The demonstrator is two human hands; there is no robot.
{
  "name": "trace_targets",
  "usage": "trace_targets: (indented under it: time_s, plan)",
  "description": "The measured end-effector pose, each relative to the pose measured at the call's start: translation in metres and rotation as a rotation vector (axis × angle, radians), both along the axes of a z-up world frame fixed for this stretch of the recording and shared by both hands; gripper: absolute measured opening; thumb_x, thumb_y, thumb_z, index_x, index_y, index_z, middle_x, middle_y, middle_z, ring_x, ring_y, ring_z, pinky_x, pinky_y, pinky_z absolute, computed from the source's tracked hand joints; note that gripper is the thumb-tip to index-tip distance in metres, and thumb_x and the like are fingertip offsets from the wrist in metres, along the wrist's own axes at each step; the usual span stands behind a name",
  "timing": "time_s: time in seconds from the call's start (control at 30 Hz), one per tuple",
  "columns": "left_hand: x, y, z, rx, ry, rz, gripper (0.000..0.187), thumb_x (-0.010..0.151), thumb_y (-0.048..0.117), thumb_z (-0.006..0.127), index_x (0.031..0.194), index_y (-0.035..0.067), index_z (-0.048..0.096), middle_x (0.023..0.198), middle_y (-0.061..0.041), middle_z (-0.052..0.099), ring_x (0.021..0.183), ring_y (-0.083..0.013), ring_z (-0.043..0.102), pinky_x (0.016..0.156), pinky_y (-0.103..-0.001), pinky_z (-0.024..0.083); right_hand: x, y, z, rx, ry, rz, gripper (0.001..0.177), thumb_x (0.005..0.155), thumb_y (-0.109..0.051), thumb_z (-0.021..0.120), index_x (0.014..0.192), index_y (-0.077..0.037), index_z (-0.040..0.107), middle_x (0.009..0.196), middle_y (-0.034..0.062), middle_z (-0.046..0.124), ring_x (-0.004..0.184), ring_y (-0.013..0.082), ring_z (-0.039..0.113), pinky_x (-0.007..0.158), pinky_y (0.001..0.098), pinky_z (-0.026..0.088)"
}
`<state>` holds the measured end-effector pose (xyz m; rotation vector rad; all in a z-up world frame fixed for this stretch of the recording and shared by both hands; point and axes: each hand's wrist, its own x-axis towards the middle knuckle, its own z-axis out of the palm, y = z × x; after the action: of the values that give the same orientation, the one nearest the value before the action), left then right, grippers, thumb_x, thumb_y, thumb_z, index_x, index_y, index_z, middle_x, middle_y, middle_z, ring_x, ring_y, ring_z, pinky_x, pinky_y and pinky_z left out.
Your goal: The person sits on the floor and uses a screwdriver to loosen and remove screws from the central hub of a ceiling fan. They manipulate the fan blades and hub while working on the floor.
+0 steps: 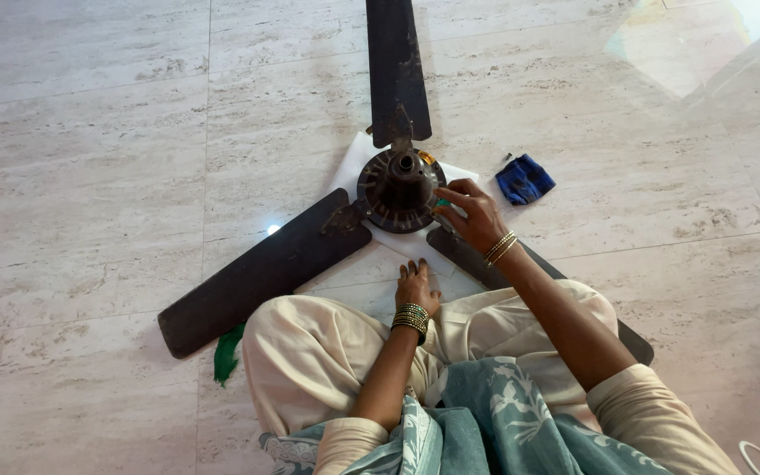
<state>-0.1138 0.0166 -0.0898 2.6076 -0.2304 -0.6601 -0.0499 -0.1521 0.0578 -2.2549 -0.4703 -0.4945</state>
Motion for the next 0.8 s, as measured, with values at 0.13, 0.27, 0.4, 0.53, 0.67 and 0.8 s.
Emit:
trace_targets:
  time_s: [0.13, 0.27, 0.4, 0.53, 0.67, 0.8]
  plan:
    - [-0.001, 0.001, -0.001, -0.007, 0.004, 0.005, 0.095, 0.087, 0.028, 0.079, 0.160, 0.007, 0.022, 0.165, -0.022, 0.024, 0.153, -0.0410, 0.022, 0.124, -0.044, 0.027, -0.005, -0.001, -0.001, 0.016, 0.028, -0.101, 0.027, 0.096, -0.011, 0.072, 0.122, -0.007, 0.073, 0.114, 0.0159, 0.075, 0.088, 0.0256, 0.076, 0.075, 0.0346, 0.061]
    - [-0.002, 0.001, 0.000, -0.007, -0.024, 0.005, 0.094, 0.086, 0.028, 0.080, 0.159, 0.007, 0.024, 0.164, -0.023, 0.026, 0.153, -0.0413, 0.022, 0.124, -0.045, 0.028, -0.011, -0.004, 0.002, 0.063, 0.016, -0.086, 0.027, 0.096, -0.010, 0.072, 0.122, -0.003, 0.072, 0.113, 0.0143, 0.075, 0.091, 0.0258, 0.077, 0.077, 0.0346, 0.061]
    - [-0.002, 0.000, 0.001, -0.012, -0.035, 0.015, 0.094, 0.085, 0.027, 0.081, 0.158, 0.007, 0.025, 0.163, -0.022, 0.027, 0.152, -0.0412, 0.023, 0.123, -0.045, 0.029, -0.022, 0.001, 0.006, 0.047, -0.091, -0.044, 0.023, 0.093, -0.008, 0.073, 0.116, -0.006, 0.075, 0.119, 0.0157, 0.074, 0.095, 0.0285, 0.076, 0.080, 0.0353, 0.061]
    - [-0.002, 0.001, -0.001, -0.026, -0.032, 0.022, 0.093, 0.084, 0.026, 0.081, 0.158, 0.007, 0.027, 0.163, -0.022, 0.029, 0.153, -0.0410, 0.025, 0.122, -0.046, 0.030, -0.026, 0.005, 0.008, 0.062, 0.015, -0.139, 0.024, 0.092, -0.005, 0.073, 0.115, -0.007, 0.077, 0.113, 0.0139, 0.075, 0.091, 0.0274, 0.076, 0.076, 0.0357, 0.061]
    - [-0.002, 0.001, -0.002, -0.046, -0.041, 0.030, 0.093, 0.084, 0.025, 0.081, 0.157, 0.006, 0.027, 0.162, -0.022, 0.029, 0.151, -0.0416, 0.025, 0.123, -0.044, 0.029, -0.024, 0.005, 0.007, 0.127, 0.084, -0.140, 0.027, 0.093, -0.002, 0.070, 0.120, -0.007, 0.074, 0.122, 0.0118, 0.075, 0.097, 0.0251, 0.078, 0.079, 0.0335, 0.062]
    - [-0.003, 0.001, -0.001, -0.031, -0.041, 0.021, 0.092, 0.085, 0.026, 0.081, 0.157, 0.006, 0.027, 0.162, -0.023, 0.029, 0.151, -0.0418, 0.025, 0.123, -0.044, 0.029, -0.024, 0.004, 0.005, 0.174, -0.037, -0.040, 0.028, 0.094, 0.001, 0.068, 0.120, -0.005, 0.074, 0.129, 0.0155, 0.071, 0.108, 0.0279, 0.075, 0.089, 0.0345, 0.062]
